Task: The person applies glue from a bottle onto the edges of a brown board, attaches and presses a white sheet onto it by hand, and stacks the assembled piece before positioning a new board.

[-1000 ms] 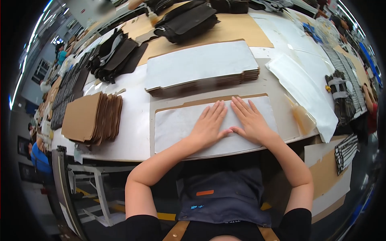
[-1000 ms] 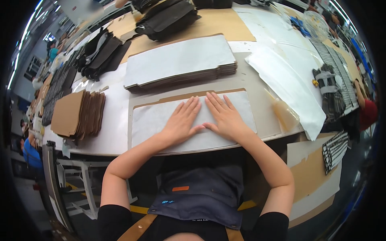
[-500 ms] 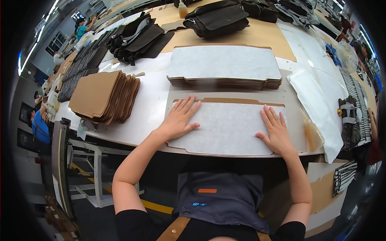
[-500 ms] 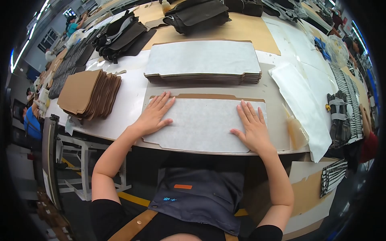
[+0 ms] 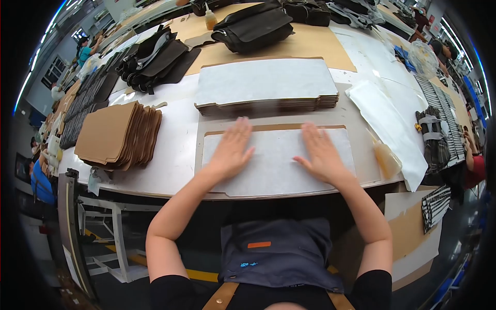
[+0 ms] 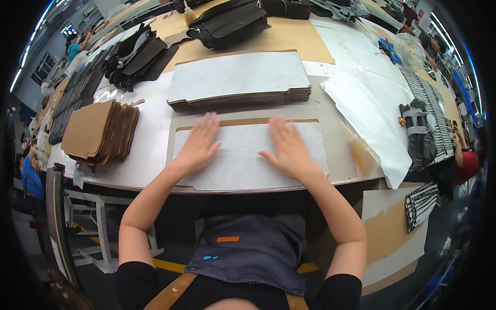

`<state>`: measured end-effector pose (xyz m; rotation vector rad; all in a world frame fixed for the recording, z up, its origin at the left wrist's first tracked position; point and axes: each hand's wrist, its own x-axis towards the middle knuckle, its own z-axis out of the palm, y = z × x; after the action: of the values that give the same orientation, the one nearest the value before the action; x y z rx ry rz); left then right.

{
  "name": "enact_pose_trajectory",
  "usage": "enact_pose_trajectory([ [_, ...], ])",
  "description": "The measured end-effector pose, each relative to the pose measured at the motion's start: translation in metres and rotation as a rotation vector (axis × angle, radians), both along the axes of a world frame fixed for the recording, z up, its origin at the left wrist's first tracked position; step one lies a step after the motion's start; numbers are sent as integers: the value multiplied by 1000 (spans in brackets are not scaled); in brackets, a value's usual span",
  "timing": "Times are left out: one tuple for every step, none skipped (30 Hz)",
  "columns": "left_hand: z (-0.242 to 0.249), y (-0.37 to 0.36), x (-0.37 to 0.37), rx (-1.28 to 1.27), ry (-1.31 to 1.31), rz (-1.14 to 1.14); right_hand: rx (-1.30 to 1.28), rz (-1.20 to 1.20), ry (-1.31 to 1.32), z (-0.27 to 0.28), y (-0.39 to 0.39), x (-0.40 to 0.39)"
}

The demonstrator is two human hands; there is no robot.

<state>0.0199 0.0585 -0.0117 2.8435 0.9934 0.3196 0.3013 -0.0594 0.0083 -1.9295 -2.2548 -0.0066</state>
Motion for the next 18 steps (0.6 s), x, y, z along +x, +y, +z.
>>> enact_pose_trajectory([
  [-2, -4, 18, -53, -57, -77, 16, 90, 44, -6, 9, -13],
  [-3, -8, 30, -33, -48, -105, 12, 115, 48, -10, 15, -22],
  [-3, -12, 40, -14, -39, -133, 6, 140, 52, -13, 19, -29],
  [-4, -14, 45, 6, -29, -161, 0, 166, 57, -13, 21, -30],
  [-4, -12, 44, 16, -47, -170, 2, 173, 86, -11, 20, -28],
  [-3, -12, 42, 13, -43, -161, 0, 165, 72, -9, 18, -25],
  [-1, -13, 40, 10, -39, -151, -3, 158, 58, -6, 16, -21],
  [0, -13, 41, 8, -37, -141, -5, 151, 42, -4, 15, -18],
  [1, -14, 44, 24, -55, -130, 12, 140, 28, -4, 15, -19],
  [2, -15, 47, 39, -73, -119, 29, 127, 14, -5, 15, -24],
  [2, -16, 51, 54, -92, -109, 47, 114, -2, -5, 16, -28],
  [-1, -16, 54, 39, -100, -104, 61, 125, 26, -10, 18, -30],
  [-6, -15, 56, 26, -106, -101, 76, 134, 54, -17, 21, -32],
  [-10, -14, 57, 13, -112, -101, 93, 141, 82, -22, 22, -31],
  [-7, -14, 57, 8, -74, -99, 67, 131, 56, -19, 21, -29],
  [0, -16, 54, 4, -36, -98, 41, 120, 33, -15, 18, -27],
  [6, -17, 49, 1, 2, -95, 15, 111, 8, -11, 15, -25],
  [9, -17, 41, -21, 24, -65, 21, 74, 12, -9, 10, -19],
])
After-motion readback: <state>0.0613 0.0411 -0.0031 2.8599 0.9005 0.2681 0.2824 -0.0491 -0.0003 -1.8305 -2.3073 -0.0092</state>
